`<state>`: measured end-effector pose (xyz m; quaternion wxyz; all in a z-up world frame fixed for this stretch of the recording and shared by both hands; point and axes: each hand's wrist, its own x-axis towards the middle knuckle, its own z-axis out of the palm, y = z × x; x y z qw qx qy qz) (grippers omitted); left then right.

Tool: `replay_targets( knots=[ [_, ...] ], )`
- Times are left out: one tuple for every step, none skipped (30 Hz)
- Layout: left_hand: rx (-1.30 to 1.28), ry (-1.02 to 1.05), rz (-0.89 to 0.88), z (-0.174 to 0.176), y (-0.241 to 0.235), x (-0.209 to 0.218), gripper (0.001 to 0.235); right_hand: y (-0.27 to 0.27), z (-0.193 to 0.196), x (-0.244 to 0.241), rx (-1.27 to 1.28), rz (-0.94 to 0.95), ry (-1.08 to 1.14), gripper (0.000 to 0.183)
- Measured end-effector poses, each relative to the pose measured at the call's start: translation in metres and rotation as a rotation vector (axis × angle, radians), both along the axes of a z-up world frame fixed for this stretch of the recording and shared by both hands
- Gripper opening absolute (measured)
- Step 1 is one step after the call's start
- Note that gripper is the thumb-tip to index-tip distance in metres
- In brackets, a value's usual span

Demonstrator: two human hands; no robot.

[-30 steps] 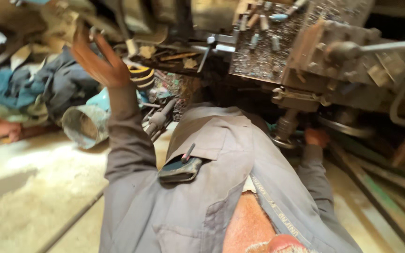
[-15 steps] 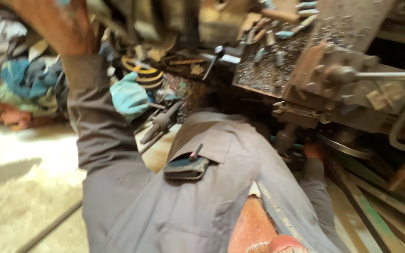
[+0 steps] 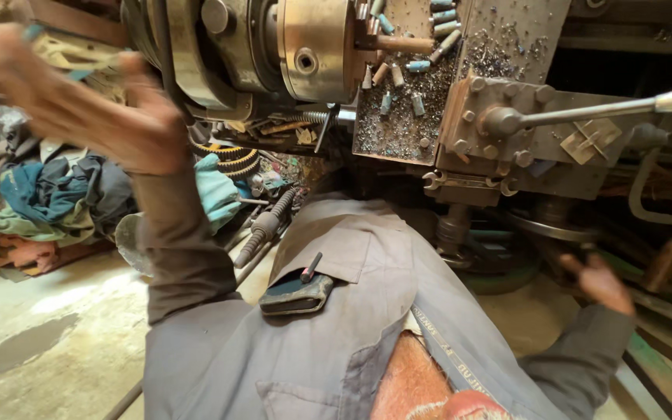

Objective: The person operates a metal lathe by turning a hand crank to move the cutting tool, rotating a small metal rod in the chuck, and manually rotating the larger drive wheels underneath the machine to position the workpiece.

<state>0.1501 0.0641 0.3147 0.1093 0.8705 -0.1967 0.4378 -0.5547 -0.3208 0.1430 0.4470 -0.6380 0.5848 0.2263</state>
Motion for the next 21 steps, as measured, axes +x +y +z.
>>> replay_targets(
  knots=[
    [-0.039,-0.039,-0.214,0.009,-0.027,-0.016,0.068,0.005,-0.002,-0.004,0.042,0.035,-0.04,0.065],
    [-0.084,-0.084,-0.428,0.019,-0.054,-0.034,0.066,0.01,-0.009,-0.001,0.079,0.172,-0.118,0.066],
    [-0.075,-0.011,-0.475,0.028,-0.079,-0.056,0.064,0.025,-0.03,0.014,0.121,0.181,-0.088,0.069],
    [-0.066,0.064,-0.524,0.036,-0.103,-0.079,0.063,0.036,-0.056,0.037,0.171,0.312,0.19,0.073],
    [-0.127,0.073,-0.591,0.044,-0.127,-0.093,0.058,0.045,-0.075,0.053,0.253,0.173,-0.043,0.078],
    [-0.189,0.083,-0.663,0.052,-0.147,-0.104,0.053,0.051,-0.093,0.066,0.271,0.15,-0.098,0.076],
    [-0.188,0.157,-0.833,0.062,-0.152,-0.12,0.038,0.054,-0.103,0.076,0.262,0.159,-0.081,0.074],
    [-0.187,0.232,-1.004,0.07,-0.152,-0.136,0.024,0.049,-0.107,0.077,0.226,0.153,-0.058,0.072],
    [-0.119,0.224,-1.167,0.073,-0.157,-0.147,0.017,0.038,-0.108,0.068,0.188,0.136,-0.039,0.07],
    [-0.048,0.214,-1.328,0.073,-0.157,-0.157,0.012,0.026,-0.098,0.048,0.156,0.114,-0.014,0.068],
    [0.003,0.221,-1.428,0.069,-0.156,-0.169,0.013,0.015,-0.082,0.028,0.133,0.089,0.01,0.067],
    [0.056,0.221,-1.524,0.061,-0.154,-0.18,0.023,0.004,-0.07,0.016,0.114,0.066,0.026,0.065],
    [0.136,0.411,-1.575,0.048,-0.152,-0.194,0.022,-0.008,-0.058,0.005,0.106,0.038,0.034,0.063],
    [0.213,0.609,-1.614,0.03,-0.149,-0.21,0.023,-0.021,-0.043,-0.01,0.117,0.011,0.035,0.061],
    [0.271,0.816,-1.591,0.008,-0.145,-0.224,0.022,-0.024,-0.028,-0.024,0.154,-0.018,0.02,0.059],
    [0.329,1.019,-1.562,-0.015,-0.139,-0.235,0.022,-0.024,-0.017,-0.031,0.195,-0.054,-0.004,0.057],
    [0.333,1.293,-1.477,-0.041,-0.132,-0.246,0.024,-0.017,-0.015,-0.03,0.269,-0.064,-0.045,0.056],
    [0.334,1.564,-1.371,-0.069,-0.125,-0.257,0.028,-0.008,-0.018,-0.023,0.337,-0.058,-0.077,0.054],
    [0.356,1.695,-1.346,-0.099,-0.121,-0.266,0.03,0.006,-0.03,-0.01,0.382,-0.033,-0.085,0.052],
    [0.376,1.83,-1.31,-0.13,-0.117,-0.275,0.034,0.02,-0.048,0.01,0.361,0.073,-0.013,0.054],
    [0.395,1.965,-1.27,-0.158,-0.113,-0.286,0.037,0.031,-0.068,0.033,0.339,0.18,0.058,0.055]
  ],
)
